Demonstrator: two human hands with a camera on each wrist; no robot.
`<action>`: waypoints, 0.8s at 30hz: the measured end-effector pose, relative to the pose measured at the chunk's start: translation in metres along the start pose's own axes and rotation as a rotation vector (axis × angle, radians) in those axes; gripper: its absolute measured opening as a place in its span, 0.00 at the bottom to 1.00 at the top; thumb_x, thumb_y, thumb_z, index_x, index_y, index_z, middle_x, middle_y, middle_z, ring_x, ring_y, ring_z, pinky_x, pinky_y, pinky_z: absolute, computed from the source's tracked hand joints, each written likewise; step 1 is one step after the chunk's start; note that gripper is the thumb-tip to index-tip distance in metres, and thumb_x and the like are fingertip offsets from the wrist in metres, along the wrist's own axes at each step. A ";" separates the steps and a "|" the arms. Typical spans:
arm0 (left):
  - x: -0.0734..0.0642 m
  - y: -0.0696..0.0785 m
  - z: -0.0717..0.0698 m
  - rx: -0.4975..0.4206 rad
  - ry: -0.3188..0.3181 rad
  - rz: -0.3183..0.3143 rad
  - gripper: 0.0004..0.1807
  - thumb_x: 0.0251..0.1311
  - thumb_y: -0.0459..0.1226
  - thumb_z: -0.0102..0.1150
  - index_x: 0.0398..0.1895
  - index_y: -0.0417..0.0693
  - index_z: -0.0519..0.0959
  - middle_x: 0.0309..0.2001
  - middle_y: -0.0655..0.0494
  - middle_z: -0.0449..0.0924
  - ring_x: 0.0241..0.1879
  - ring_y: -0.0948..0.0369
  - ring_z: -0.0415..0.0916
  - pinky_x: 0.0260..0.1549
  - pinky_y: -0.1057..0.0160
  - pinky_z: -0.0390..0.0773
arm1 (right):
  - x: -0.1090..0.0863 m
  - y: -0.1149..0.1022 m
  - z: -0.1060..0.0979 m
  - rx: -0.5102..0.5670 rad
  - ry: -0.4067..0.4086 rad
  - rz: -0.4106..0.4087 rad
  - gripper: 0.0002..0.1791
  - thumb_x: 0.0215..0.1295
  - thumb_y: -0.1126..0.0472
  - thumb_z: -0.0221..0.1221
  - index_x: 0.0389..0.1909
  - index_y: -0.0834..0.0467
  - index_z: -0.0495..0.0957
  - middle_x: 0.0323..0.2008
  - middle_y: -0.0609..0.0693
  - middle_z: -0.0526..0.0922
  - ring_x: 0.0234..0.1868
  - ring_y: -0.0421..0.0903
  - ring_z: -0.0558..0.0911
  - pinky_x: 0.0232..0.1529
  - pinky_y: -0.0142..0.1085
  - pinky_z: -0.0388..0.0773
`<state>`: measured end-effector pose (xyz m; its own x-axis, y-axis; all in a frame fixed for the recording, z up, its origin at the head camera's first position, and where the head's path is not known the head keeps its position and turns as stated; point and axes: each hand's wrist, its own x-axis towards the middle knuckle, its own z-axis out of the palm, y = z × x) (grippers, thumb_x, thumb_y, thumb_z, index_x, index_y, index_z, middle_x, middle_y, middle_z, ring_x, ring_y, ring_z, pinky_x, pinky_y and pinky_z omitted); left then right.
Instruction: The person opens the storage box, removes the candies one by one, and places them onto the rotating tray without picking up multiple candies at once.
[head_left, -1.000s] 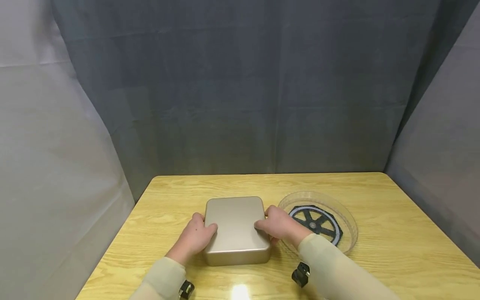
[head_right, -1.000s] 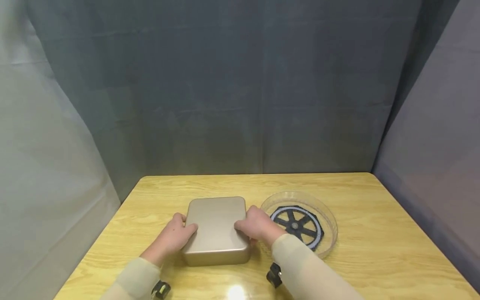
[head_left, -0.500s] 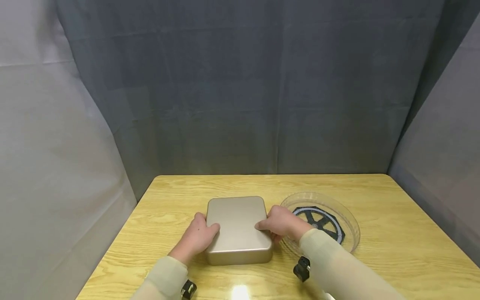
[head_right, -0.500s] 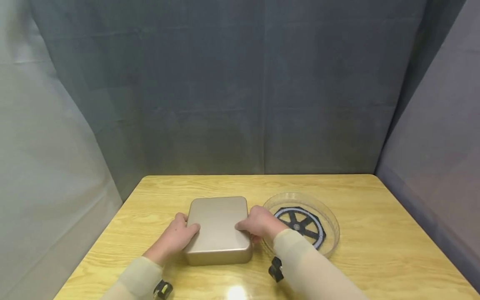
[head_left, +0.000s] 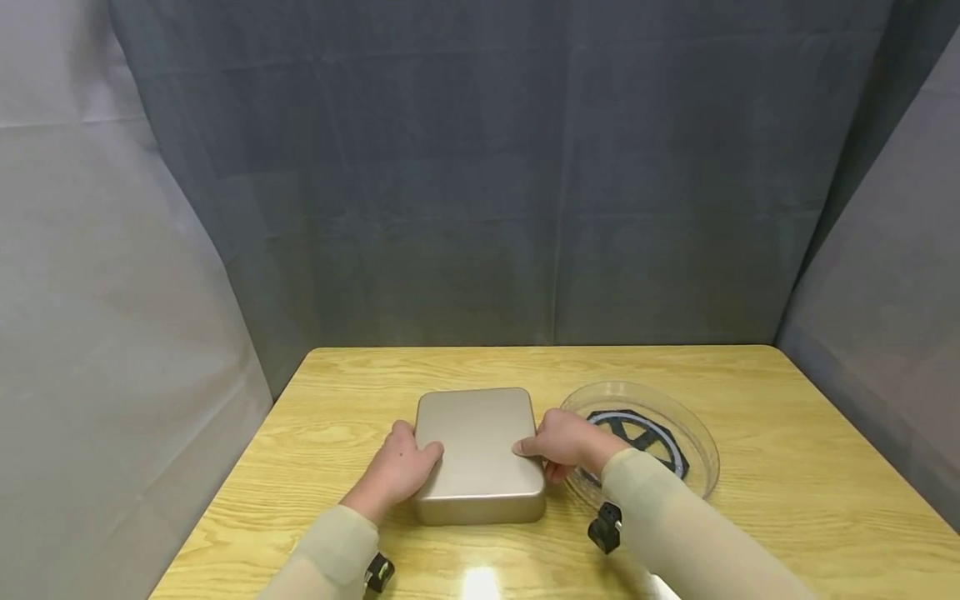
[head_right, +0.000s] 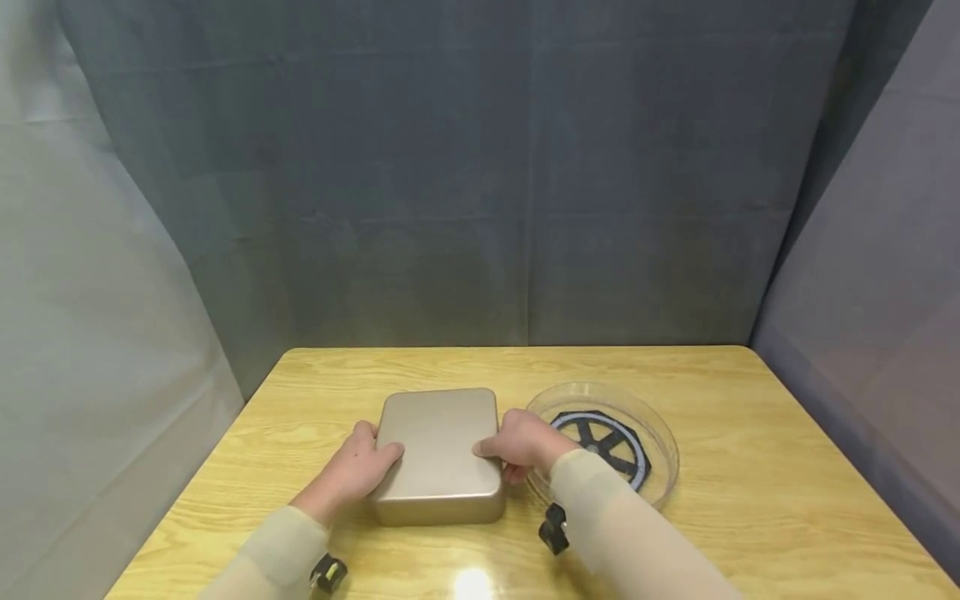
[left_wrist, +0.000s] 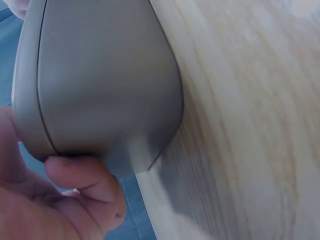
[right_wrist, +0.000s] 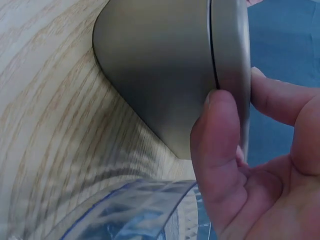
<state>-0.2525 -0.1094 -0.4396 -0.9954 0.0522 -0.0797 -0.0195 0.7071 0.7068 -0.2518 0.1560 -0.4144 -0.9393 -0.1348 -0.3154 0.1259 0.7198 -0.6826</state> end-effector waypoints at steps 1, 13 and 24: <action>0.000 0.000 0.000 0.001 -0.001 0.000 0.30 0.64 0.47 0.57 0.56 0.30 0.66 0.45 0.40 0.76 0.44 0.49 0.76 0.44 0.48 0.79 | 0.000 0.000 0.000 0.013 -0.004 0.004 0.19 0.65 0.50 0.68 0.24 0.61 0.80 0.22 0.56 0.81 0.19 0.47 0.81 0.27 0.42 0.84; 0.000 -0.004 -0.007 -0.004 -0.017 0.021 0.26 0.64 0.47 0.59 0.52 0.34 0.67 0.42 0.43 0.77 0.40 0.52 0.76 0.38 0.53 0.79 | -0.002 0.000 0.002 0.058 -0.017 -0.009 0.24 0.65 0.50 0.67 0.16 0.57 0.71 0.16 0.55 0.77 0.16 0.48 0.81 0.25 0.44 0.84; 0.001 0.003 -0.006 -0.015 -0.008 0.039 0.27 0.66 0.47 0.57 0.55 0.34 0.67 0.47 0.41 0.77 0.43 0.52 0.77 0.43 0.50 0.79 | -0.009 0.000 0.001 0.111 -0.016 -0.028 0.28 0.67 0.52 0.66 0.11 0.54 0.65 0.11 0.52 0.72 0.12 0.46 0.78 0.23 0.46 0.83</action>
<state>-0.2542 -0.1112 -0.4328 -0.9947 0.0849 -0.0576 0.0175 0.6935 0.7202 -0.2429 0.1562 -0.4118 -0.9380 -0.1647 -0.3050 0.1355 0.6356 -0.7600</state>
